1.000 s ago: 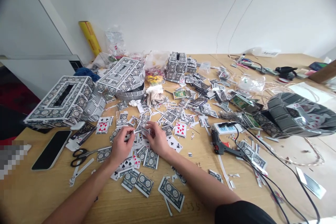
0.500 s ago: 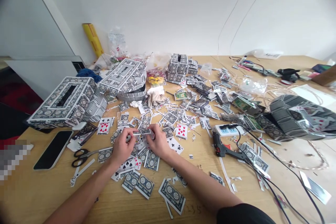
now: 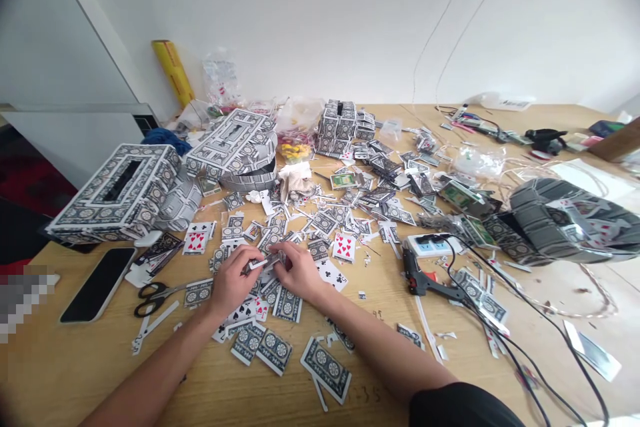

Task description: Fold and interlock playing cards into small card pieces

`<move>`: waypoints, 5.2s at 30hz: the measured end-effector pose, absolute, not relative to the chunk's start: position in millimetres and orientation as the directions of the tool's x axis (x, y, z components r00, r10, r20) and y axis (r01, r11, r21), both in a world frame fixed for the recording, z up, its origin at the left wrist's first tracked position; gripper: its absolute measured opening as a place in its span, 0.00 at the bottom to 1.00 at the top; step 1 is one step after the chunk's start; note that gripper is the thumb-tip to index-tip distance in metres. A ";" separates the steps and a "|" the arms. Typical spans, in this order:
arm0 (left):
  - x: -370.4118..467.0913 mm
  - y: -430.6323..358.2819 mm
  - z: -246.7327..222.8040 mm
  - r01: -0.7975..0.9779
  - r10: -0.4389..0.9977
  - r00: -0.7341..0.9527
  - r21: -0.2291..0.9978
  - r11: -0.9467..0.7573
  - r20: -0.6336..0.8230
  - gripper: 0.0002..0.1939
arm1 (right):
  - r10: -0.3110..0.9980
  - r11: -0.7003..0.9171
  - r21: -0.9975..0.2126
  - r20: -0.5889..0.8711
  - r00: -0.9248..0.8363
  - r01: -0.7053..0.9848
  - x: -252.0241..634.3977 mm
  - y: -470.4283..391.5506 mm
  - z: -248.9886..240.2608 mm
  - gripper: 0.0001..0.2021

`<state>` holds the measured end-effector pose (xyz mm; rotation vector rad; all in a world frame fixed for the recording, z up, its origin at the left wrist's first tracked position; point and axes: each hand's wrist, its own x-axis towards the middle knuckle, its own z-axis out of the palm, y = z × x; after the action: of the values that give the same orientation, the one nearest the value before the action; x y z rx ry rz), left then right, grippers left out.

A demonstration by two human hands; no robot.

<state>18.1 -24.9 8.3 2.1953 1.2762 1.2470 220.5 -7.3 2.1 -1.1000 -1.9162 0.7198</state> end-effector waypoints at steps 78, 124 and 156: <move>17.1 -21.8 0.7 0.644 0.811 0.102 0.583 -0.495 0.576 0.10 | 0.851 0.520 -0.759 0.419 -0.317 0.393 223.8 -7.8 7.7 0.12; 18.7 -20.3 6.6 0.612 0.849 0.224 0.608 -0.505 0.479 0.08 | 0.829 0.558 -0.771 0.504 -0.242 0.307 221.7 -0.2 -6.9 0.13; 17.1 -17.7 -2.7 0.722 0.842 0.228 0.495 -0.483 0.488 0.05 | 0.782 0.622 -0.695 0.575 -0.241 0.360 218.3 -5.8 1.0 0.03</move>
<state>17.1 -17.7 -2.7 2.3286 1.4993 1.0938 218.3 -5.8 1.0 -0.9168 -1.8418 0.5260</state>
